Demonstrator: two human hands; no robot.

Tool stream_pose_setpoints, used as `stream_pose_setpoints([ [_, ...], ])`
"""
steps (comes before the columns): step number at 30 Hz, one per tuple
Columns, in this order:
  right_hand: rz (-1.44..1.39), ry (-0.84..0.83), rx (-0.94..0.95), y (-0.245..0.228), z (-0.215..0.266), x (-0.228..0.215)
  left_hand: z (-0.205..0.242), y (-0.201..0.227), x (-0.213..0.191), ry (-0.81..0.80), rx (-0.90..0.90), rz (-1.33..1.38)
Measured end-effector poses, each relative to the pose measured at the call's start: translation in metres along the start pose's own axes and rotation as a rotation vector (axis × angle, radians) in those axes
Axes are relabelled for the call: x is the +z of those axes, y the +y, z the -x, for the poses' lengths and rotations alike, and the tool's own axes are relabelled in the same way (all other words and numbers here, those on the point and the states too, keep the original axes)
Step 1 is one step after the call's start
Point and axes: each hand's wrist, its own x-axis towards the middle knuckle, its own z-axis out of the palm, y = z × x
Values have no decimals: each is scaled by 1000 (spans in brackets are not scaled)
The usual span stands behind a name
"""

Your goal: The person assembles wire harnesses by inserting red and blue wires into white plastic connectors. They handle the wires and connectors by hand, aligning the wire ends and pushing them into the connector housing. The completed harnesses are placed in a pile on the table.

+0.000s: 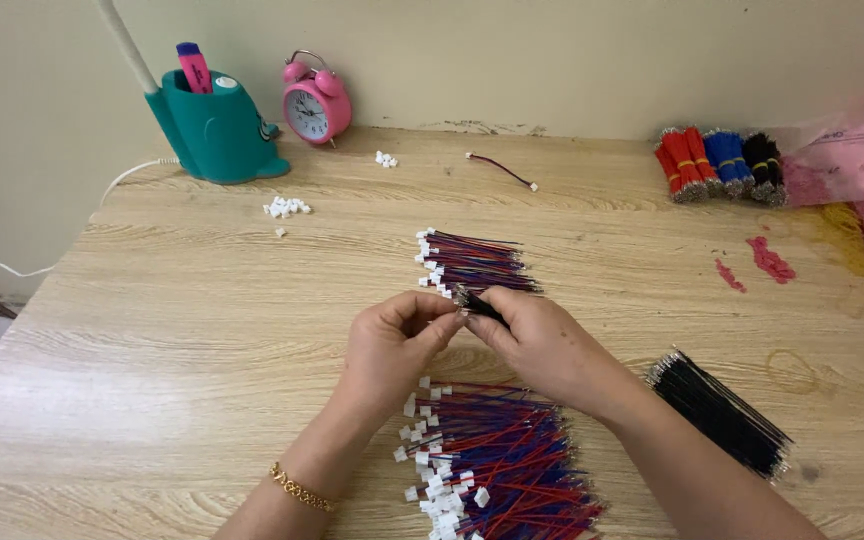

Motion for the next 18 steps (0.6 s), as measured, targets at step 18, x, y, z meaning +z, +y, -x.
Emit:
stream_pose_setpoints([
  [18, 18, -13, -33, -5, 1, 5, 6, 21, -2, 38, 124, -159],
])
